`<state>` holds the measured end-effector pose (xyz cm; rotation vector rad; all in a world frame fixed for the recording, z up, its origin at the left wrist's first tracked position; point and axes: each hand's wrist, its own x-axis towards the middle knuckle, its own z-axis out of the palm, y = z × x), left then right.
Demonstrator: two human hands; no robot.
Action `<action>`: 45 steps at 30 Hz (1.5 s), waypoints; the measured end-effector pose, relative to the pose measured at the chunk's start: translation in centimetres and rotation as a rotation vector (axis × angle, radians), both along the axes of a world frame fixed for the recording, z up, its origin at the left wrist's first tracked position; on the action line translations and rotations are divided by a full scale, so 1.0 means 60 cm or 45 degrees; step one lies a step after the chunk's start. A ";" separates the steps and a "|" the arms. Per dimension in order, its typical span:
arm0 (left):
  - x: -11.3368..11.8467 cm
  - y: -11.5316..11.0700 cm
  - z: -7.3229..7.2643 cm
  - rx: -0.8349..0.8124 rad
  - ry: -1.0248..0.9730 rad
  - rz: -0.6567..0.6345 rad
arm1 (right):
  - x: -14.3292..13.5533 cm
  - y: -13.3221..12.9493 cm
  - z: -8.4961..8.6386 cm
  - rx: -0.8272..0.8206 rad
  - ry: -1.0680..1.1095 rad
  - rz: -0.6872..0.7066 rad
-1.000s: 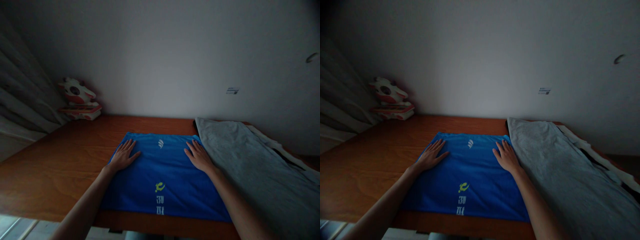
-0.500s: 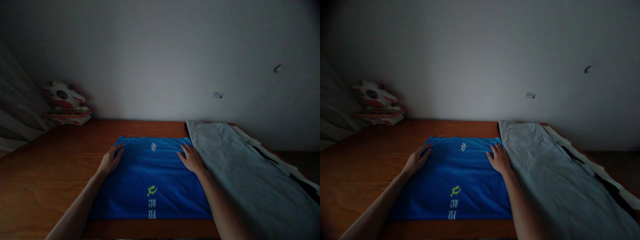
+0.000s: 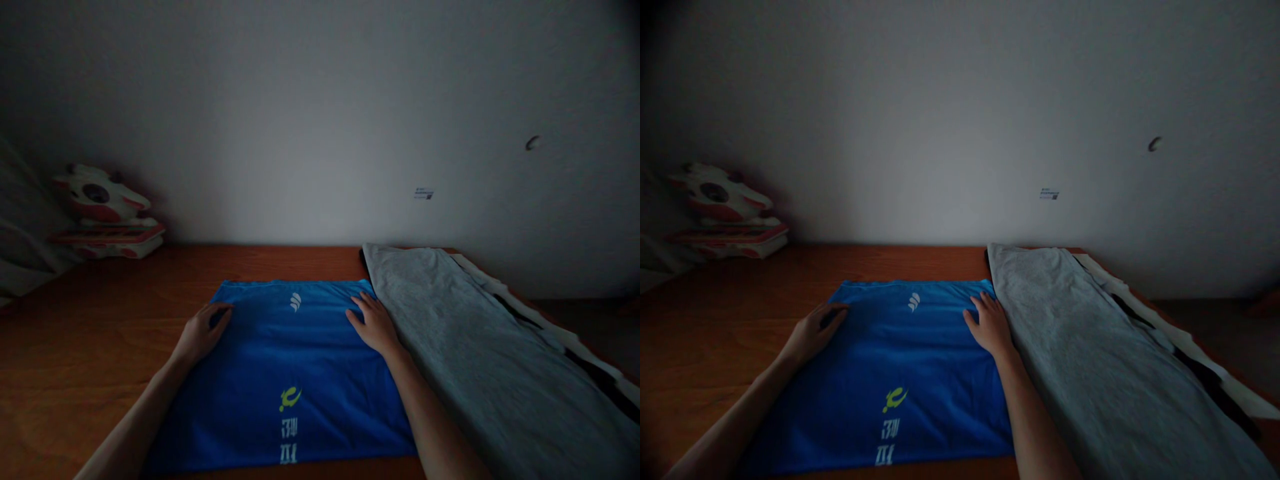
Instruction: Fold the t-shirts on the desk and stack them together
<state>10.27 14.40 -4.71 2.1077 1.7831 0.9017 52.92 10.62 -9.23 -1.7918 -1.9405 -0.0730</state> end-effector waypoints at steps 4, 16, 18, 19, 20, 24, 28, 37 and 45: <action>-0.003 0.002 -0.003 -0.004 -0.006 0.017 | -0.001 -0.002 0.001 0.016 0.027 -0.001; -0.011 0.006 -0.001 -0.042 0.014 0.022 | -0.001 -0.001 -0.004 0.052 0.056 0.008; -0.010 0.007 -0.002 -0.032 0.016 0.012 | -0.001 -0.001 -0.006 0.067 0.055 0.011; -0.009 0.008 -0.002 -0.027 0.019 0.006 | 0.000 -0.001 -0.006 0.076 0.053 0.009; -0.009 0.009 -0.002 -0.021 0.020 0.003 | 0.000 -0.001 -0.007 0.085 0.048 0.010; -0.005 0.012 -0.002 -0.016 0.023 -0.002 | 0.002 0.004 -0.011 0.105 0.033 0.011; -0.003 0.012 -0.005 -0.001 0.058 0.013 | 0.001 0.007 -0.010 0.108 0.046 0.008; 0.018 0.060 -0.010 -0.120 0.273 0.091 | -0.005 -0.001 0.007 0.115 0.104 0.022; 0.039 0.035 -0.024 -0.028 0.401 0.178 | -0.009 -0.014 0.007 0.163 0.182 0.034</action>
